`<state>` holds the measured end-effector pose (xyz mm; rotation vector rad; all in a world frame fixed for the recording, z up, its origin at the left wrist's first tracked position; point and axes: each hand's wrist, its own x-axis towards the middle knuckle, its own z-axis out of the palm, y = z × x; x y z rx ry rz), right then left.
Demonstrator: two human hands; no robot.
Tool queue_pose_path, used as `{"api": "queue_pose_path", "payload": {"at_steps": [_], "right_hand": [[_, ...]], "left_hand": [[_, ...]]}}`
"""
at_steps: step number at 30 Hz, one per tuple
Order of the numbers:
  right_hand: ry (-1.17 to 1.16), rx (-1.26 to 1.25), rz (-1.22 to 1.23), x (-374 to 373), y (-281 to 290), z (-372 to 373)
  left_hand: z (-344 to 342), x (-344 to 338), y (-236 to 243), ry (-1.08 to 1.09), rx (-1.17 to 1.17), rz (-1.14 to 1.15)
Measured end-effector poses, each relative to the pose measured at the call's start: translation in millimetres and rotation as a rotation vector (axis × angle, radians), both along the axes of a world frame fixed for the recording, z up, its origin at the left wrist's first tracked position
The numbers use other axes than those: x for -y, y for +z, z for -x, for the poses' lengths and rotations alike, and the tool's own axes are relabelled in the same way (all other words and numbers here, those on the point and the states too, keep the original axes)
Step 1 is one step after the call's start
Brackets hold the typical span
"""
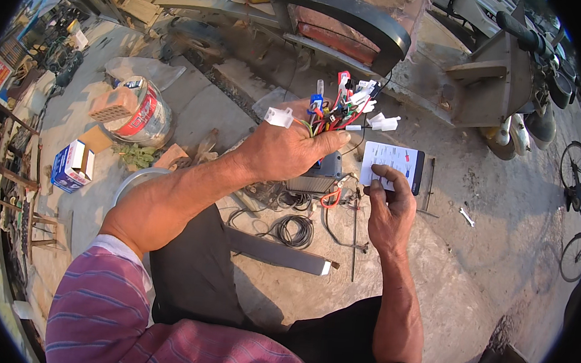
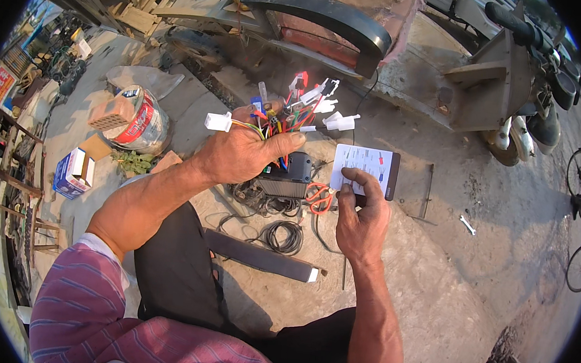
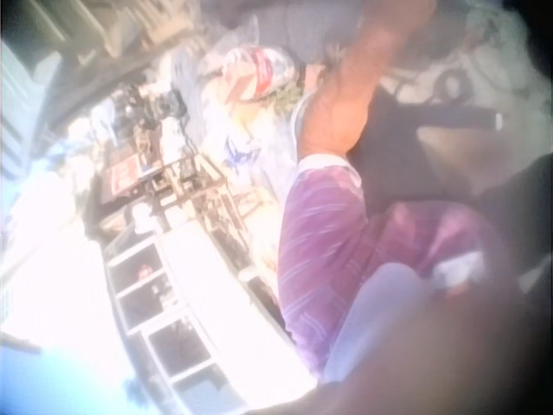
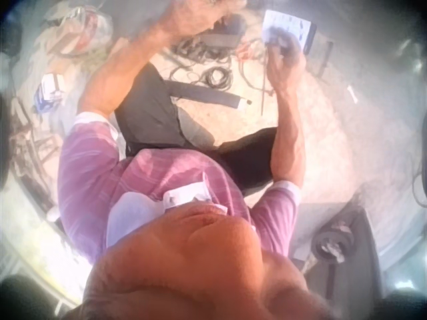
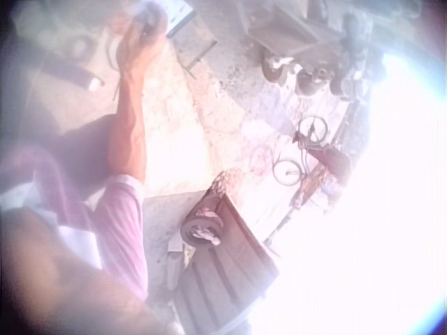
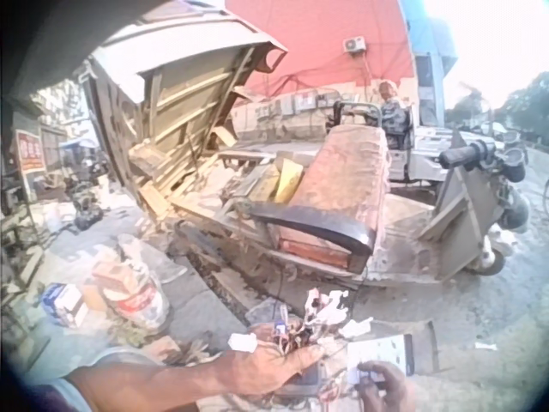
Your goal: The person retrieves a brushless controller from a red plastic bag, removes it from its box, and compares the wiring harness to a printed diagram. The person sits on the ground and continues to sort and examine the wires.
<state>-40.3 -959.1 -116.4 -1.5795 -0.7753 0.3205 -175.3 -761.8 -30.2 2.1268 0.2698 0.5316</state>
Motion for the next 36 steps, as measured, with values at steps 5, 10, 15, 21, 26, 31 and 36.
{"api": "queue_pose_path", "payload": {"at_steps": [5,10,15,21,26,31,36], "right_hand": [[0.15,0.023,0.485,0.6,4.6,-1.2],[0.381,0.225,0.736,-6.6,-14.3,4.5],[0.804,0.153,0.876,-15.1,-40.2,21.6],[0.838,0.31,0.842,-13.7,-46.4,39.3],[0.731,0.319,0.834,-6.3,-35.8,25.8],[0.615,0.272,0.811,6.2,-30.0,14.0],[0.576,0.231,0.871,19.1,-23.3,7.1]], "left_hand": [[9.4,-15.2,1.0,0.175,-0.126,0.044],[10.3,-19.3,1.7,0.179,-0.05,0.023],[19.3,-27.2,-3.0,0.132,-0.311,-0.048],[22.0,-53.1,-47.5,0.087,-0.483,-0.085],[30.4,-86.5,-110.5,0.071,-0.645,0.249],[46.3,-121.0,-199.5,0.184,-0.554,0.638],[80.3,-147.4,-280.5,0.453,-0.358,0.976]]}}
